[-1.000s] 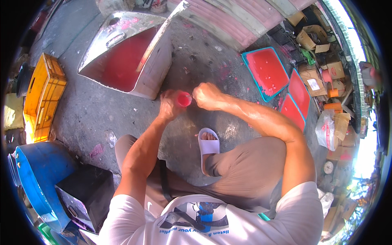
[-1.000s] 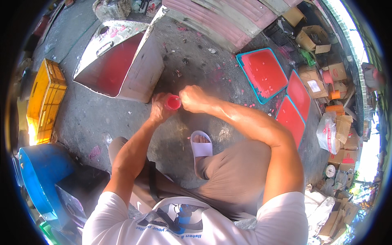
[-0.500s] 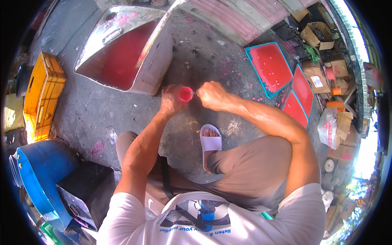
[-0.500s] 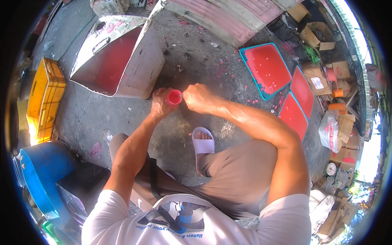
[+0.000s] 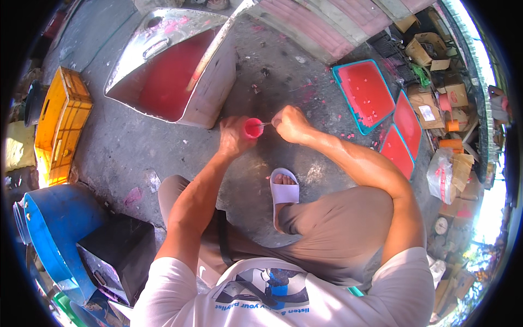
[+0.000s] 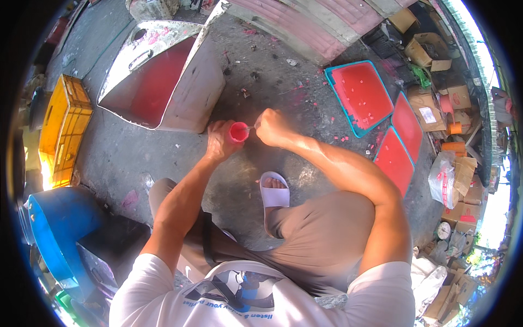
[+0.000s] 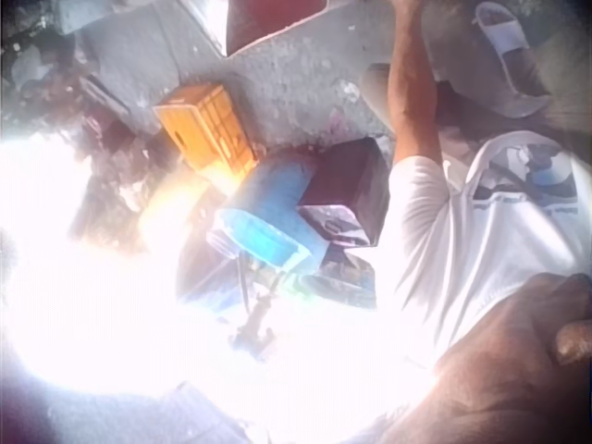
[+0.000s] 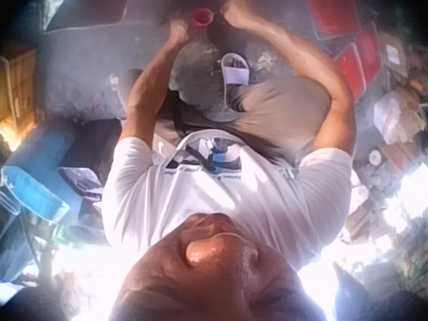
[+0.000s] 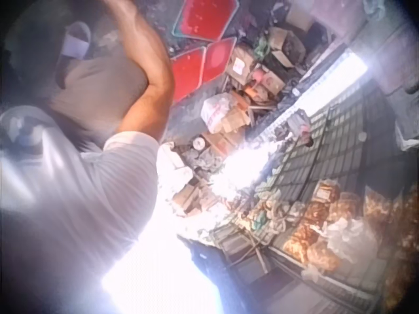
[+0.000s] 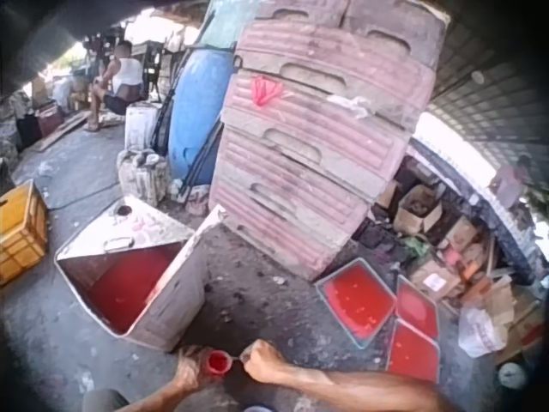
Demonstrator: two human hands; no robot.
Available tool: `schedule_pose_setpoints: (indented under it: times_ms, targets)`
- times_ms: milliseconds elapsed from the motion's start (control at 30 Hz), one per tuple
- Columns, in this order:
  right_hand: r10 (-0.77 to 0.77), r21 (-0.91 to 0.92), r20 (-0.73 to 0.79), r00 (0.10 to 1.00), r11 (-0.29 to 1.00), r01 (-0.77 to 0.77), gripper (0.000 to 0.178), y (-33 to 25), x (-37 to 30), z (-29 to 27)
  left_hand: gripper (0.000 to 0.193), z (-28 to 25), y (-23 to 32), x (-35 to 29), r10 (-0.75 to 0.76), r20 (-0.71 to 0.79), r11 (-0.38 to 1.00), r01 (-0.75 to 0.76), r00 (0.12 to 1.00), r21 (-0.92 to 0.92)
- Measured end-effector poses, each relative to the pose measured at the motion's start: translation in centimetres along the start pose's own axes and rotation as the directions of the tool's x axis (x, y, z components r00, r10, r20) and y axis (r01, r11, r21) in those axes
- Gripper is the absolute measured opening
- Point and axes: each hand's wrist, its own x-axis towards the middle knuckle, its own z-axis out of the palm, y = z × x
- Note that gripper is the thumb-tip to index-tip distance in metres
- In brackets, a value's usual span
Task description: The person scoops red paint from a metal container into a small pink cup using a stick, then stirs the paint inside the cup. They repeat the scooping and stirring process several times before placing the cup on the container and moving the container to a nearby table.
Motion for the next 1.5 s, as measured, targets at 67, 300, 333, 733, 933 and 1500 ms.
schedule_pose_setpoints:
  times_ms: [67,300,333,733,933,1500]
  targets:
    - [-0.057,-0.047,-0.024,0.998,0.997,0.056,0.023,-0.4,-0.2,-0.3,0.055,0.1,-0.3,0.0,0.002,-0.029,1.0,-0.002,1.0,-0.002]
    - [-0.33,-0.356,0.152,0.931,0.861,0.364,0.017,-0.8,-1.2,2.6,0.052,0.0,-0.9,-0.3,0.036,-0.005,0.999,-0.036,0.999,-0.029]
    - [-0.378,-0.409,0.162,0.912,0.815,0.41,0.017,-0.8,-1.4,3.0,0.051,-0.1,-0.9,-0.2,0.03,0.011,1.0,-0.03,0.999,-0.008]
    - [-0.458,-0.513,0.254,0.852,0.683,0.52,0.017,-2.7,-1.8,1.4,0.052,0.2,-0.9,0.2,0.063,-0.022,0.998,-0.063,0.998,0.016]
    - [-0.235,-0.56,0.356,0.905,0.722,0.407,0.021,-3.0,-0.9,1.4,0.051,1.1,-0.5,0.0,0.105,-0.081,0.994,-0.107,0.991,-0.016]
    - [-0.05,-0.383,0.26,0.964,0.911,0.15,0.025,-1.2,0.0,2.1,0.054,1.3,-0.4,-1.0,-0.045,-0.103,0.997,0.037,0.994,-0.075]
